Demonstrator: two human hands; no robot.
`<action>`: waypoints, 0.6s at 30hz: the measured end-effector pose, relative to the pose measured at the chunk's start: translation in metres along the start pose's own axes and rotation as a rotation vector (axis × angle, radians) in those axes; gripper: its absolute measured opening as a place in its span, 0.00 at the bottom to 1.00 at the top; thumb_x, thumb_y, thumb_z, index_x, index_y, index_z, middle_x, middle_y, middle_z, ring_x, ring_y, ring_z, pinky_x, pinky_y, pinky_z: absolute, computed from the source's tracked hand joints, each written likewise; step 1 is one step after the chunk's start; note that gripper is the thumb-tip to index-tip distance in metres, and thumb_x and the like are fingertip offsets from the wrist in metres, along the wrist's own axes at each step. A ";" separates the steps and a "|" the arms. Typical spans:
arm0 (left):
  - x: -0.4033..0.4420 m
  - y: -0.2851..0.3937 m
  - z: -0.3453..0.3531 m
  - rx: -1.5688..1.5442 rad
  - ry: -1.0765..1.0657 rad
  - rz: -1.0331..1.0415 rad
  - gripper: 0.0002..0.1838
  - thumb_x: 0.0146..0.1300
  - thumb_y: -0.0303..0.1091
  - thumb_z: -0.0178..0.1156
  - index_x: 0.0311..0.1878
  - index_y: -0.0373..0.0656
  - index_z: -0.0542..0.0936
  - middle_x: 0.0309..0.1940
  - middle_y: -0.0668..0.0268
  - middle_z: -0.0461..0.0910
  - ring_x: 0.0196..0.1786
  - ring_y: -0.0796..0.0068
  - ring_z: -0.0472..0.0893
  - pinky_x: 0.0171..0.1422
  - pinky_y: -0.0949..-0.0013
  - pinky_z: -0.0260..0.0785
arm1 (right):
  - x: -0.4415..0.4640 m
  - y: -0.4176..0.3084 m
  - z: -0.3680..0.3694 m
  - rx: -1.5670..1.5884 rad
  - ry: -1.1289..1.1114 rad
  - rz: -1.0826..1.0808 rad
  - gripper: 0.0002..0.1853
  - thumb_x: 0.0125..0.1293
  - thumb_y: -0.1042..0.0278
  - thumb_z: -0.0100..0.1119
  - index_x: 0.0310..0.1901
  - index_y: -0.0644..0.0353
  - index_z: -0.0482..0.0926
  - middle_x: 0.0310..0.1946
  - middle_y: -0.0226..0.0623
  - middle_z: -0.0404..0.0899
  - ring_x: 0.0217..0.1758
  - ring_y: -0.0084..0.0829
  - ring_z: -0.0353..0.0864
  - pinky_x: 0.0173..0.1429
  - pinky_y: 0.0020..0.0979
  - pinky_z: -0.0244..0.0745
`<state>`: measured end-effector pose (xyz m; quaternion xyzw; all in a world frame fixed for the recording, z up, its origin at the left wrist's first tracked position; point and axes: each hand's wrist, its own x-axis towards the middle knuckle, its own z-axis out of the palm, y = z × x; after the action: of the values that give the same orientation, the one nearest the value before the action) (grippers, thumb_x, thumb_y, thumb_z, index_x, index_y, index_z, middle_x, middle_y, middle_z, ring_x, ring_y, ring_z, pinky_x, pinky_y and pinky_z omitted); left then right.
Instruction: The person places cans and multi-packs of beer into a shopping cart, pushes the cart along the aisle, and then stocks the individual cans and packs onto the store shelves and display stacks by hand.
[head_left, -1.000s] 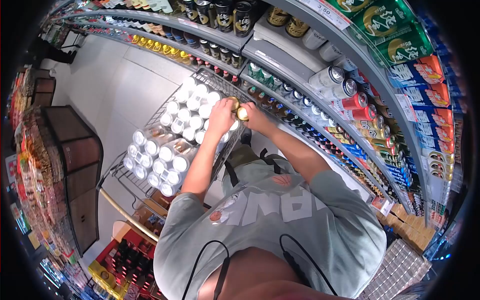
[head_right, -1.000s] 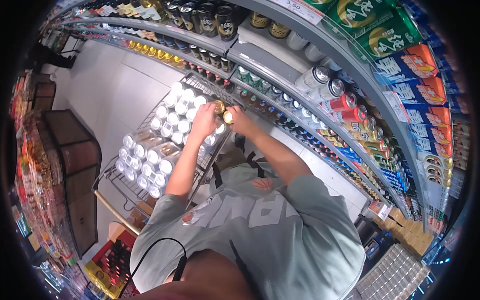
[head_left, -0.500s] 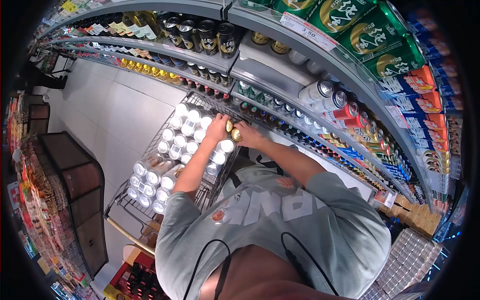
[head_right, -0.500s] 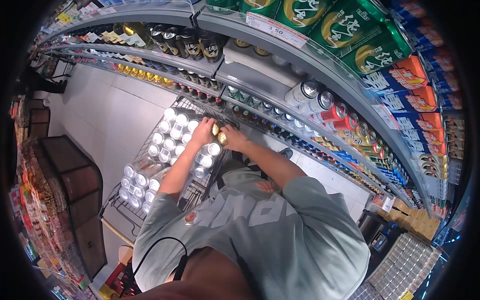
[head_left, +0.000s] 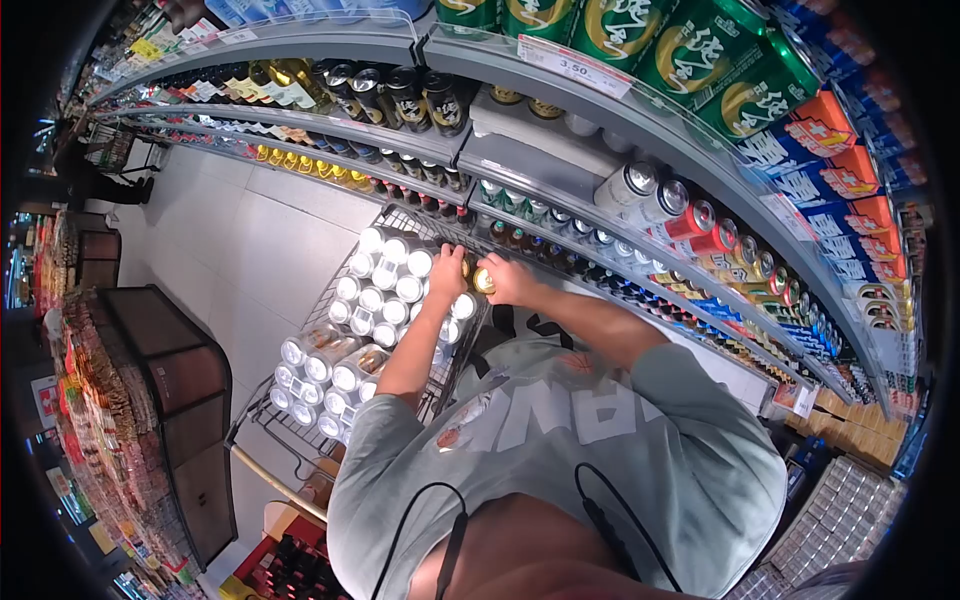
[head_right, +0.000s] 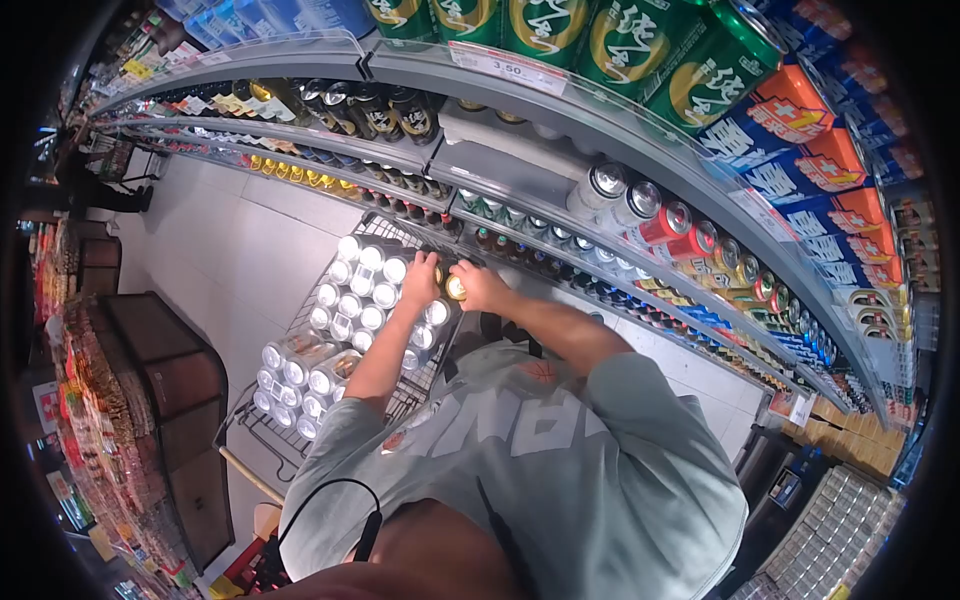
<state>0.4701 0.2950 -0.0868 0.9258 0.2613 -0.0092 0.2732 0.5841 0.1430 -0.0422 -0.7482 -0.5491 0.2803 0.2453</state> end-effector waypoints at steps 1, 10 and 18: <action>-0.005 -0.001 0.003 0.000 -0.007 -0.001 0.29 0.38 0.16 0.63 0.50 0.46 0.74 0.47 0.53 0.71 0.48 0.44 0.75 0.52 0.51 0.72 | -0.003 0.000 -0.007 0.048 0.038 -0.031 0.35 0.41 0.64 0.71 0.55 0.58 0.72 0.48 0.42 0.73 0.45 0.50 0.80 0.48 0.45 0.78; 0.000 -0.001 0.010 0.024 0.011 -0.019 0.31 0.34 0.18 0.68 0.48 0.48 0.74 0.47 0.55 0.71 0.47 0.45 0.75 0.53 0.51 0.71 | -0.039 -0.037 -0.148 0.103 0.012 -0.059 0.36 0.40 0.60 0.70 0.56 0.57 0.73 0.49 0.42 0.75 0.52 0.46 0.78 0.55 0.40 0.75; -0.010 0.033 -0.036 -0.085 0.105 -0.064 0.29 0.38 0.20 0.66 0.50 0.44 0.75 0.46 0.52 0.76 0.46 0.46 0.78 0.51 0.53 0.72 | -0.063 -0.071 -0.281 -0.157 0.178 -0.130 0.34 0.44 0.64 0.69 0.58 0.60 0.72 0.52 0.41 0.76 0.52 0.46 0.79 0.55 0.39 0.76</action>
<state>0.4734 0.2854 -0.0384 0.9037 0.3050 0.0417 0.2975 0.7140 0.0852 0.2186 -0.7499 -0.5927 0.1526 0.2513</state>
